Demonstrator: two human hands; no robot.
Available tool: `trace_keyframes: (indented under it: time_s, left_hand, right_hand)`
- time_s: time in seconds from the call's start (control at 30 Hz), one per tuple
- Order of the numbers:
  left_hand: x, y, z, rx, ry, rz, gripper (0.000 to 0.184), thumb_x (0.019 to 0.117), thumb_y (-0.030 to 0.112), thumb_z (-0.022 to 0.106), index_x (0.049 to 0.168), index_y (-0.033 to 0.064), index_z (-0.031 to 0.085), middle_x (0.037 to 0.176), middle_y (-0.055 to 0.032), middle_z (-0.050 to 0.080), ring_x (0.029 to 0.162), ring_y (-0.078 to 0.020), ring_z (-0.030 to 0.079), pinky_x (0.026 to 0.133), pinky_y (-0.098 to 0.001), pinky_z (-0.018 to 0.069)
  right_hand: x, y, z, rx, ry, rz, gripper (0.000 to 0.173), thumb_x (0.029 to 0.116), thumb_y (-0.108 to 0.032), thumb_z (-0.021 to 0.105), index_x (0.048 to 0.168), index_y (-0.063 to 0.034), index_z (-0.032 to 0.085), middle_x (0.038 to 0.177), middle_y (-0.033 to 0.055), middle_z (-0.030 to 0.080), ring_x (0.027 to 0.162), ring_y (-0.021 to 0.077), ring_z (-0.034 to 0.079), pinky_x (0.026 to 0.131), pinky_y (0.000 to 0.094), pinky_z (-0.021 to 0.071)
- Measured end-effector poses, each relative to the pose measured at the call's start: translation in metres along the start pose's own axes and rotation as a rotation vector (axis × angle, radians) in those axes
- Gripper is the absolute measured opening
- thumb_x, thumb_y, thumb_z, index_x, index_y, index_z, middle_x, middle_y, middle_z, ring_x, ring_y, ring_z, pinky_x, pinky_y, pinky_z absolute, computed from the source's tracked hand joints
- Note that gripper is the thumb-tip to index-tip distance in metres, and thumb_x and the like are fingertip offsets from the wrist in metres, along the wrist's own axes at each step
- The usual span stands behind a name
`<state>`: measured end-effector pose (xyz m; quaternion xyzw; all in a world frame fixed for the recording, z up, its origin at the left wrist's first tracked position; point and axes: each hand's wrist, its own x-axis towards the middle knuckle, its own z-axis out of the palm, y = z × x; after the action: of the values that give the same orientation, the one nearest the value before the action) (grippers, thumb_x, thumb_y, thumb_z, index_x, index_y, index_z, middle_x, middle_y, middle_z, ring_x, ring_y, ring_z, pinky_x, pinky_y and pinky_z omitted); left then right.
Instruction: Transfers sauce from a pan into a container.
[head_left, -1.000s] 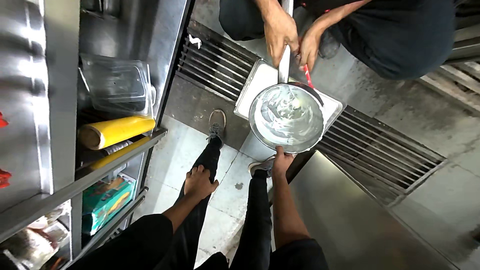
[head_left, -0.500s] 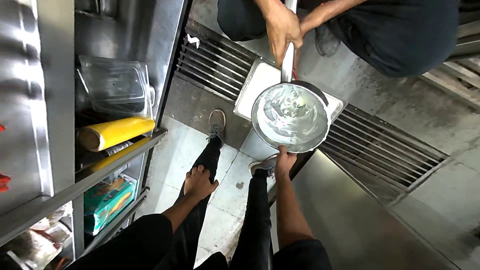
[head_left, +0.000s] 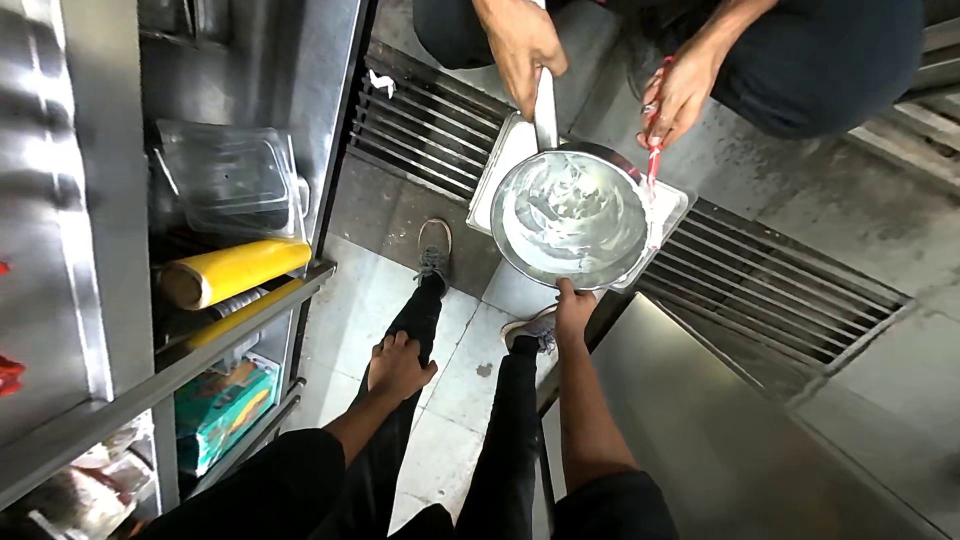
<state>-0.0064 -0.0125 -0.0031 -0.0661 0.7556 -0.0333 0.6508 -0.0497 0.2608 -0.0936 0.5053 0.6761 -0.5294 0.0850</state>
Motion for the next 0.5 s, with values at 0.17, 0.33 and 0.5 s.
trace_keyframes:
  time_s: [0.17,0.33,0.5]
  left_hand:
    - [0.000,0.000,0.000,0.016,-0.003,-0.006,0.058,0.0964,0.061,0.056,0.128,0.0134,0.068,0.147,-0.0107,0.052,0.140,-0.0302,0.045,0.110,-0.0518,0.0386]
    - [0.000,0.001,0.000,0.029,0.006,-0.013,0.058,0.0959,0.062,0.055,0.128,0.0146,0.068,0.147,-0.0096,0.052,0.140,-0.0296,0.045,0.111,-0.0509,0.0384]
    - [-0.002,0.001,-0.002,0.037,0.013,-0.007,0.058,0.0963,0.061,0.055,0.128,0.0136,0.068,0.147,-0.0098,0.052,0.140,-0.0300,0.046,0.110,-0.0505,0.0390]
  right_hand:
    - [-0.002,-0.004,0.000,-0.047,0.015,0.012,0.016,0.0942,-0.012,0.068,0.083,-0.0030,0.061,0.066,-0.0008,0.053,0.058,0.0063,0.050,0.059,0.0275,0.0449]
    - [-0.003,-0.012,0.000,-0.062,0.019,0.008,0.015,0.0940,-0.013,0.069,0.084,-0.0028,0.062,0.068,0.0001,0.054,0.060,0.0071,0.050,0.061,0.0291,0.0449]
    - [0.000,-0.015,-0.004,-0.058,0.027,0.010,0.016,0.0938,-0.013,0.069,0.084,-0.0034,0.060,0.068,0.0006,0.052,0.060,0.0087,0.049,0.061,0.0310,0.0436]
